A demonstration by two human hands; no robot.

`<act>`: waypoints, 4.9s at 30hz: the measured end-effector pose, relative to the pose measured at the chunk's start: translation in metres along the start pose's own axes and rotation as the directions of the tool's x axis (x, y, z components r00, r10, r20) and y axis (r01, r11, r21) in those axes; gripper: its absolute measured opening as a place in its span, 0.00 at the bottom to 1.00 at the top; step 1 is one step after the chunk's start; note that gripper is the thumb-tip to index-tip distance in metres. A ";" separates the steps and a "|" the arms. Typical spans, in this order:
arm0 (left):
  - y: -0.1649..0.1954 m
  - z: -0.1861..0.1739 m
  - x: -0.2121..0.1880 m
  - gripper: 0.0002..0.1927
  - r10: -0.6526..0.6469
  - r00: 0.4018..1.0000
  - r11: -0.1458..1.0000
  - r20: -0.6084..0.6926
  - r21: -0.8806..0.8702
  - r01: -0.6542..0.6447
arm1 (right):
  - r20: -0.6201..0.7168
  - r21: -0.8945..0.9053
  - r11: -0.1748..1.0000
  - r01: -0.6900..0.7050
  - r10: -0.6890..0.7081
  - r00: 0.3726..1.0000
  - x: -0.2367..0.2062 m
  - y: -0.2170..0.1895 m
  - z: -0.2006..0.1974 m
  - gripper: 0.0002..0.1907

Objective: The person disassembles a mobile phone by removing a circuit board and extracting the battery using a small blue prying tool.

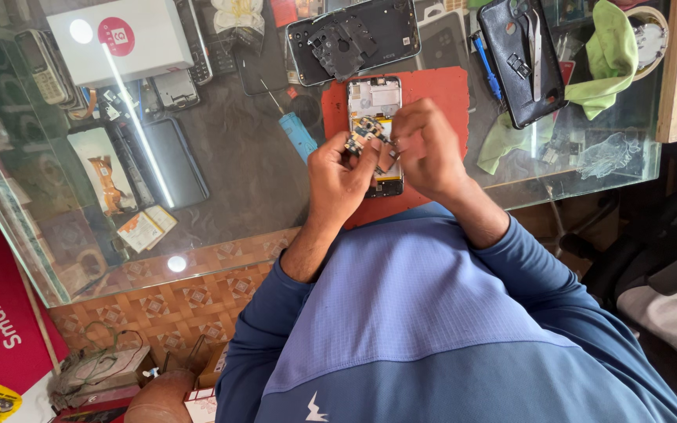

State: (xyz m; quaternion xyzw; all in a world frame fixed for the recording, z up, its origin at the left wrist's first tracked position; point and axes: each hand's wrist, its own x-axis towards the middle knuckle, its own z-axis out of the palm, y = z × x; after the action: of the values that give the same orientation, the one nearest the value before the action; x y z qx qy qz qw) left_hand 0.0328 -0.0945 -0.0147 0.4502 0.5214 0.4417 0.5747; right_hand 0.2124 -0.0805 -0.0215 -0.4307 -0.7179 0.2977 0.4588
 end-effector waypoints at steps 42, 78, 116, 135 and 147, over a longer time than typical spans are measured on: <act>0.043 -0.005 -0.007 0.11 0.249 0.957 0.910 0.147 0.304 -0.283 | 0.096 -0.147 0.986 -0.079 0.094 0.991 0.029 -0.048 -0.025 0.10; 0.028 0.017 0.036 0.08 0.246 0.945 0.882 0.217 0.353 -0.311 | 0.127 -0.093 0.996 -0.007 0.019 0.992 0.019 0.005 -0.044 0.09; 0.007 0.004 0.030 0.06 0.111 0.987 0.992 0.113 0.050 -0.117 | 0.092 -0.218 0.974 -0.066 0.088 0.992 0.028 -0.030 -0.037 0.09; 0.023 0.006 0.024 0.06 0.267 0.956 0.942 0.122 0.177 -0.286 | 0.279 -0.145 0.974 -0.177 0.212 0.937 0.035 -0.018 -0.036 0.08; 0.024 0.005 0.024 0.07 0.325 0.931 0.908 0.168 0.221 -0.357 | 0.159 -0.068 0.985 -0.161 0.170 0.973 0.028 -0.014 -0.033 0.09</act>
State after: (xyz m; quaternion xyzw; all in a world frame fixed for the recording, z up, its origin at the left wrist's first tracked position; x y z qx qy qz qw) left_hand 0.0384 -0.0661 0.0044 0.6299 0.4478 0.4373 0.4598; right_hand 0.2321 -0.0610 0.0148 -0.4752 -0.7227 0.3497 0.3599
